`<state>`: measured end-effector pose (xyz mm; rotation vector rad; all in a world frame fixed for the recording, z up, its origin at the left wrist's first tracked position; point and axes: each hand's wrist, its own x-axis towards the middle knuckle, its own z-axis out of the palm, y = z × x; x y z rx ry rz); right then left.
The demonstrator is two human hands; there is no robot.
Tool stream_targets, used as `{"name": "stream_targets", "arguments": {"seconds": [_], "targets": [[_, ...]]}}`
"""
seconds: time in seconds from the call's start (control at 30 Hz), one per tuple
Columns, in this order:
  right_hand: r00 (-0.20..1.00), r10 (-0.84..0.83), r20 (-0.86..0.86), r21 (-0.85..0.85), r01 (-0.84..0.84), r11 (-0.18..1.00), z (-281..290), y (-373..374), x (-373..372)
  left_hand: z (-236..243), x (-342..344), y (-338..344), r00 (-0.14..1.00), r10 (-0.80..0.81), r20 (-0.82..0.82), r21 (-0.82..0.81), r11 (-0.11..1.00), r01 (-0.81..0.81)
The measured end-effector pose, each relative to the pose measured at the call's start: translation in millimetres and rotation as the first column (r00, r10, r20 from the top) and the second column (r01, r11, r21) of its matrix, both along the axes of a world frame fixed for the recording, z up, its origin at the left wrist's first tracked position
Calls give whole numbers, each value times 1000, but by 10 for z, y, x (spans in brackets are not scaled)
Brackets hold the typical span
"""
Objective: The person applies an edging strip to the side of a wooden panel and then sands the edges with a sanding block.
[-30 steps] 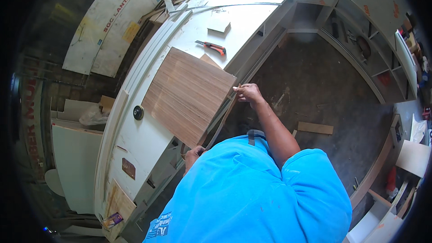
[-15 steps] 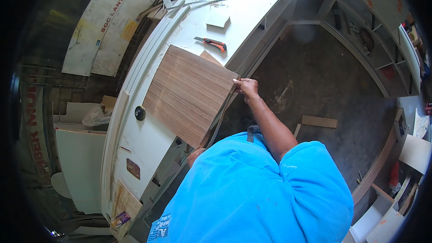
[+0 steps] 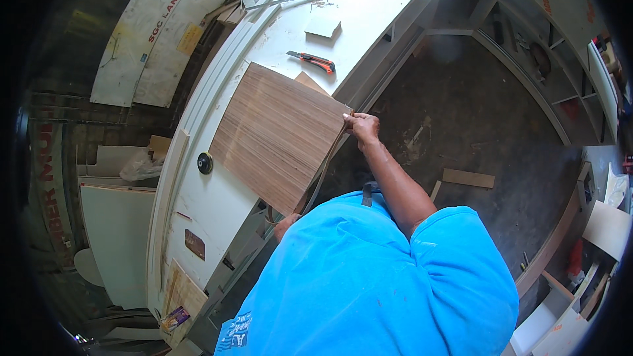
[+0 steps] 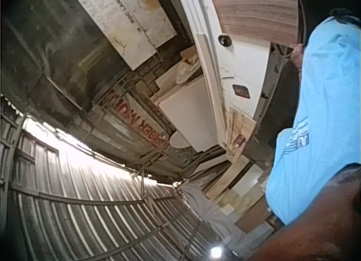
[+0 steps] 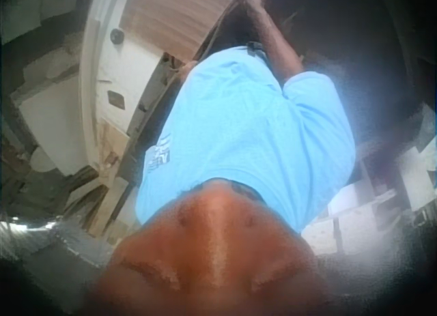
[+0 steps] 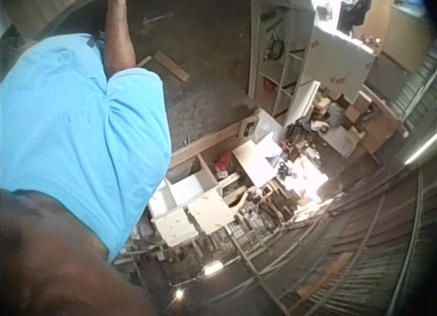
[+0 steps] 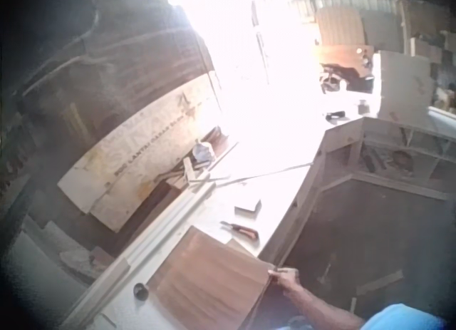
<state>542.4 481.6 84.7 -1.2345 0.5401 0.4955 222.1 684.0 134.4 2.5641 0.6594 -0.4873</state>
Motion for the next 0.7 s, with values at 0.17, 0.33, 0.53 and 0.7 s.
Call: {"name": "stream_targets", "arguments": {"seconds": [0.17, 0.33, 0.53, 0.7], "targets": [[1000, -2, 9, 15, 2, 1000, 19, 23, -16, -42, -37, 26, 998, 30, 54, -46, 999, -27], [1000, -9, 13, 35, 8, 999, 69, 31, -30, -21, -35, 27, 999, 2, 50, -23, 1000, -1], [998, -63, 22, -3, 63, 998, 12, 52, -40, 20, -10, 0, 999, 32, 38, -18, 999, -32], [999, -32, 36, -81, 34, 996, 16, 103, -82, -18, -41, 18, 1000, 5, 25, 1, 1000, -5]]}}
